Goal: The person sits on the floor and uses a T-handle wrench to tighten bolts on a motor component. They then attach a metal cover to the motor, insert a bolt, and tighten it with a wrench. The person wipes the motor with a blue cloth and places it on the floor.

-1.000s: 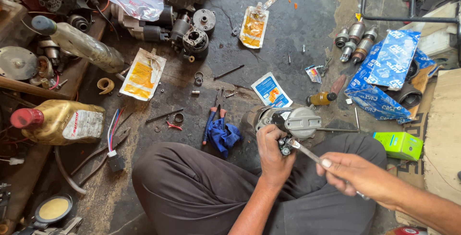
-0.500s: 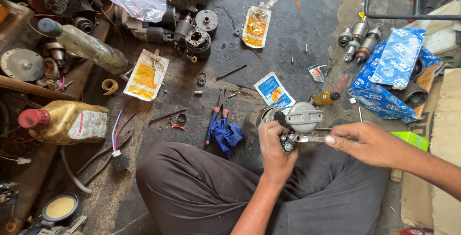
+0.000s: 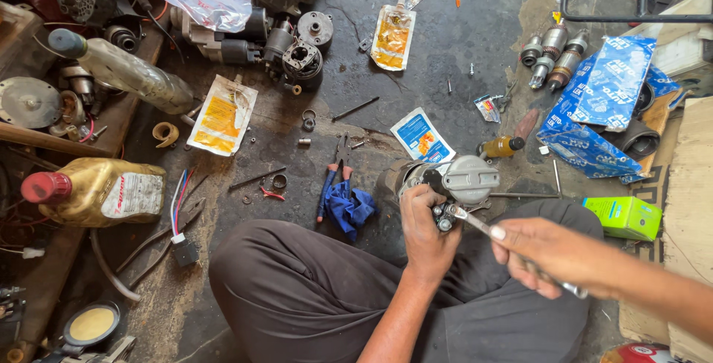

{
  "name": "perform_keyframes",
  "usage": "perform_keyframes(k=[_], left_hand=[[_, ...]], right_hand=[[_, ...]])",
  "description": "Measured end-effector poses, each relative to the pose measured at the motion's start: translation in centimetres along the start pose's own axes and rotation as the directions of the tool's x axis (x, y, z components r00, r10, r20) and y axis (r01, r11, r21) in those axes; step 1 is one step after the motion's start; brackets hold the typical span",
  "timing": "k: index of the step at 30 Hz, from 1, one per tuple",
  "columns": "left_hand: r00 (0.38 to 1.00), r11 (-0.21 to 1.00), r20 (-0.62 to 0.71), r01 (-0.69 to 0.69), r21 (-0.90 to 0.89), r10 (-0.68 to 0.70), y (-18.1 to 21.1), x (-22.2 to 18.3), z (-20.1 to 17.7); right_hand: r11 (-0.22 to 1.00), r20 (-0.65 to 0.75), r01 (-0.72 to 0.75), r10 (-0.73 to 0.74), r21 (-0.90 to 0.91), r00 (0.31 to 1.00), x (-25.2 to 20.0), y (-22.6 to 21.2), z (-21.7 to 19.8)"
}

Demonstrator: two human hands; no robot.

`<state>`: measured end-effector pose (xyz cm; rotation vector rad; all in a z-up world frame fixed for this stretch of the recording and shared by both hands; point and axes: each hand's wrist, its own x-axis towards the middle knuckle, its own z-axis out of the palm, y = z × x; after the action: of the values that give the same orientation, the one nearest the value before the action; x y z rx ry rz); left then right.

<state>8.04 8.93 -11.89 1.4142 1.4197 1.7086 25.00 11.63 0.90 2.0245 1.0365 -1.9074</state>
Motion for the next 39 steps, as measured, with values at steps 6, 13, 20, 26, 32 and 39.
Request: perform_keyframes(k=[6, 13, 20, 26, 32, 39], left_hand=[[1.000, 1.000, -0.006, -0.020, 0.003, 0.020, -0.1, 0.1, -0.2], [1.000, 1.000, -0.009, -0.022, 0.005, 0.022, 0.2, 0.2, -0.2], [1.000, 1.000, 0.001, -0.023, 0.017, 0.023, 0.2, 0.2, -0.2], [1.000, 1.000, 0.010, -0.006, -0.020, 0.006, 0.0, 0.4, -0.2], [1.000, 1.000, -0.007, -0.023, 0.010, 0.023, 0.0, 0.4, -0.2], [1.000, 1.000, 0.009, -0.012, -0.005, 0.012, 0.2, 0.4, -0.3]], right_hand=[[0.967, -0.020, 0.249, -0.250, -0.049, 0.968, 2.0, 2.8, -1.9], [0.766, -0.009, 0.384, -0.453, -0.516, 0.891, 2.8, 0.0, -3.4], [0.677, -0.080, 0.282, -0.450, -0.680, 0.889, 2.4, -3.3, -4.0], [0.990, -0.044, 0.134, -0.136, -0.033, 0.990, 1.8, 2.1, -0.4], [0.855, -0.095, 0.389, -0.444, -0.344, 0.891, 3.0, 2.2, -2.4], [0.610, -0.074, 0.367, -0.575, -0.703, 0.814, 2.4, -2.3, -3.9]])
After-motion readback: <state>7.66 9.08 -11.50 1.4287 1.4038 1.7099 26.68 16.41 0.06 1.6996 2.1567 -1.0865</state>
